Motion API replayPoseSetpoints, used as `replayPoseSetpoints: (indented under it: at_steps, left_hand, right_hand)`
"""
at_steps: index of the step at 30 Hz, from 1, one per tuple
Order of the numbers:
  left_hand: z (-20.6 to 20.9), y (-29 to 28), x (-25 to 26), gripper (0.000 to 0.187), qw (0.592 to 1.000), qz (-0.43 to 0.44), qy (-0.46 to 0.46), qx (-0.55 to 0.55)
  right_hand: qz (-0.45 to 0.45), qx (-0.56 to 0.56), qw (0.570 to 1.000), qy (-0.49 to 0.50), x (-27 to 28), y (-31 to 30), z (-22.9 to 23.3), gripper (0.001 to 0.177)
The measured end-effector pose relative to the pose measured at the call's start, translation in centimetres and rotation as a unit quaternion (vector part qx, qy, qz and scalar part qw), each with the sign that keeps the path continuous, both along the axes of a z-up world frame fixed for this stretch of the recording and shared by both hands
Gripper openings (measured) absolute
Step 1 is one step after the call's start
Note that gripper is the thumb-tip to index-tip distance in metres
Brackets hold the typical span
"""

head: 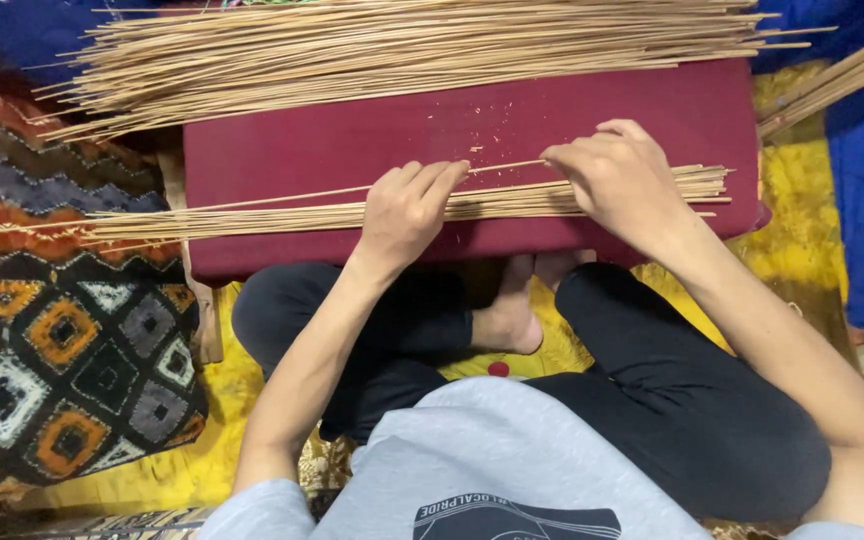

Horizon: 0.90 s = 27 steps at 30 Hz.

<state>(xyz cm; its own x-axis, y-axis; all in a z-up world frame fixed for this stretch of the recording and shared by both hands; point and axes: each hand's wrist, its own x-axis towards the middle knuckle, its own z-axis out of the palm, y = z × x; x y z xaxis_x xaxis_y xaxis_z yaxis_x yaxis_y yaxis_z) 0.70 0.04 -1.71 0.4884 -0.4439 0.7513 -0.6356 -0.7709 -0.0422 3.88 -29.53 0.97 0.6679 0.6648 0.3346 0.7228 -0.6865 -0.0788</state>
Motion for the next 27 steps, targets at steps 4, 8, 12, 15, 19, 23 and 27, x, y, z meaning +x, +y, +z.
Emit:
replayPoseSetpoints:
  at_steps: [4, 8, 12, 15, 19, 23, 27]
  left_hand:
    - [-0.2, -2.3, -0.5, 0.018, 0.999, -0.029, 0.009, -0.012]
    - [0.1, -3.3, -0.3, 0.023, 0.999, -0.051, 0.014, -0.001]
    - [-1.6, -1.9, 0.7, 0.029, 0.999, -0.022, 0.033, 0.020]
    - [-2.2, -3.1, 0.6, 0.031, 0.999, -0.010, 0.031, 0.037]
    - [-1.5, -5.3, 0.4, 0.027, 0.997, -0.040, 0.059, 0.028]
    - [-1.7, -5.8, 0.8, 0.023, 0.995, -0.021, 0.088, 0.034]
    - [-2.9, -4.5, 1.1, 0.016, 0.992, 0.000, 0.120, 0.049]
  right_hand:
    - [0.010, 0.031, 0.999, -0.004, -1.8, 1.7, 0.1, 0.017]
    - [0.017, 0.060, 0.997, 0.046, -1.2, 0.8, -1.2, 0.016]
    - [-0.067, 0.051, 0.996, 0.014, 0.3, -3.9, -4.1, 0.014]
    - [-0.099, 0.045, 0.994, -0.014, -0.5, -4.6, -4.9, 0.011]
    - [-0.052, 0.107, 0.993, 0.001, -2.2, -2.0, -3.3, 0.007]
    - [-0.060, 0.113, 0.992, 0.001, -1.9, -3.7, -4.5, 0.005]
    - [-0.081, 0.104, 0.991, -0.005, -1.6, -6.3, -6.7, 0.003]
